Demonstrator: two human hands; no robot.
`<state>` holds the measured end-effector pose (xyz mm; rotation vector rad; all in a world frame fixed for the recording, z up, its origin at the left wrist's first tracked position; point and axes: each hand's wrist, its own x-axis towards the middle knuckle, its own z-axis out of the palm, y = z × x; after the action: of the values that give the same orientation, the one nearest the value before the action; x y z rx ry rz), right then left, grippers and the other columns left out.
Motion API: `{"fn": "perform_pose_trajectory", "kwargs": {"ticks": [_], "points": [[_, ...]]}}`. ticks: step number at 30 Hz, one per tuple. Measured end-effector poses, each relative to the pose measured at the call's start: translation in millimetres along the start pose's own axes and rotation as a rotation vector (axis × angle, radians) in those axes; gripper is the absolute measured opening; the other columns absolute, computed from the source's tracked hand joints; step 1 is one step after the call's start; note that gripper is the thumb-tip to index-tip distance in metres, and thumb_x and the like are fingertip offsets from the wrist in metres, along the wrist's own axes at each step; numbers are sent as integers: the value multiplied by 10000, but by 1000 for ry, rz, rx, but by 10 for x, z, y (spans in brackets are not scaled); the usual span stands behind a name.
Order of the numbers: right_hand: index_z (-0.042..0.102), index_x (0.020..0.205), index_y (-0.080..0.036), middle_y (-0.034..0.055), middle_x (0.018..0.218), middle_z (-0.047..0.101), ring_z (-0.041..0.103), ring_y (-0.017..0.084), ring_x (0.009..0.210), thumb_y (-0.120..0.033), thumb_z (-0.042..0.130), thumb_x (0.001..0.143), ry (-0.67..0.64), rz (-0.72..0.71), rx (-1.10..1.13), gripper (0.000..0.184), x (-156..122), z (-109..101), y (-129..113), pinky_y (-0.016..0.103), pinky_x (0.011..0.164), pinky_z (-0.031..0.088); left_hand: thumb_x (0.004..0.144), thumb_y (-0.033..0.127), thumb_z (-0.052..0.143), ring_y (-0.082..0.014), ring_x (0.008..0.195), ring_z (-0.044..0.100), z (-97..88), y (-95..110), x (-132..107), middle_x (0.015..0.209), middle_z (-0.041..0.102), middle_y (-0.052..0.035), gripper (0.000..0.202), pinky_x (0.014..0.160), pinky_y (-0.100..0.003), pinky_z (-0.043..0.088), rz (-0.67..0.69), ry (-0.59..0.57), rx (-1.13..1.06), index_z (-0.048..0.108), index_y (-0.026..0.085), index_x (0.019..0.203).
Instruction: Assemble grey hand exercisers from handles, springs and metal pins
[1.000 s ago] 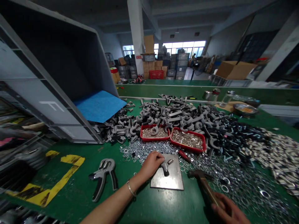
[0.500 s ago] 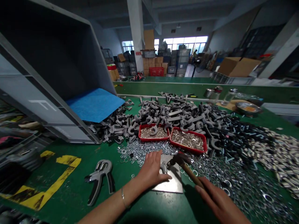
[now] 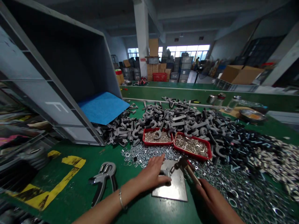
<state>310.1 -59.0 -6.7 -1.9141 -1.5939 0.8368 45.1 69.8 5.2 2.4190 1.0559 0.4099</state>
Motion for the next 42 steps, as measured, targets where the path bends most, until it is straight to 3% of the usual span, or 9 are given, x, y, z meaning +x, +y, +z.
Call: {"fn": "perform_pose_trajectory", "kwargs": {"ticks": [3,6,12,16,22,29,32,35,42], "points": [[598,1279,-206,149,1280,618,574,314,1147,-258,490,914,192,-387,-304,384,191,116,-59,489,967,474,948,232,564,-256,1208,484,-426,-222,403,1308,566,-99,437,1035,-429,361,143,142,228,477,228,1376],[523,1370,-266,89,1360,579,537,289,1180,-68,472,880,148,-601,-510,532,476,334,-280,446,952,472,936,140,549,-241,1141,516,-733,-419,907,1227,619,-76,266,970,-388,359,286,66,486,639,238,1166],[670,857,-228,37,905,698,593,284,903,-105,654,829,39,-584,-664,127,846,454,-491,412,790,480,838,126,684,-188,1003,553,-768,-636,1481,937,679,-41,113,916,-296,351,466,-100,565,680,216,769],[629,956,-201,63,951,670,617,255,916,-198,580,910,7,-452,-354,67,703,274,-472,376,803,509,892,107,595,-210,1065,541,-813,-602,1555,1039,664,-73,119,980,-350,335,437,-62,536,668,197,919],[491,1200,-218,130,1255,619,638,235,1097,-393,441,995,45,-216,398,275,374,267,-500,416,984,488,978,289,512,-237,1114,571,-746,-31,965,1161,634,-102,204,972,-392,412,77,403,-9,499,177,1147],[602,1059,-201,56,951,696,674,166,792,-443,632,909,-180,175,1182,286,23,319,-689,275,722,536,997,503,380,-152,572,623,27,543,-171,730,664,2,309,575,-269,478,-259,124,-857,442,209,1069],[646,876,-179,26,784,650,601,145,665,-505,595,913,-232,158,966,333,-109,274,-736,242,613,483,982,565,359,-141,457,550,214,666,-388,631,625,18,373,453,-238,416,-341,95,-965,440,205,1036],[576,739,-205,-11,689,575,543,154,646,-519,589,903,36,-65,491,355,-187,253,-740,249,603,420,975,596,355,-131,416,505,246,773,-498,571,591,36,402,413,-217,370,-363,69,-989,442,205,1011],[511,850,-243,12,710,640,625,199,633,-421,407,1001,96,-312,57,256,-306,277,-796,280,589,416,971,606,339,-119,376,448,258,882,-588,510,498,70,403,372,-204,300,-378,36,-954,434,217,929]]}}
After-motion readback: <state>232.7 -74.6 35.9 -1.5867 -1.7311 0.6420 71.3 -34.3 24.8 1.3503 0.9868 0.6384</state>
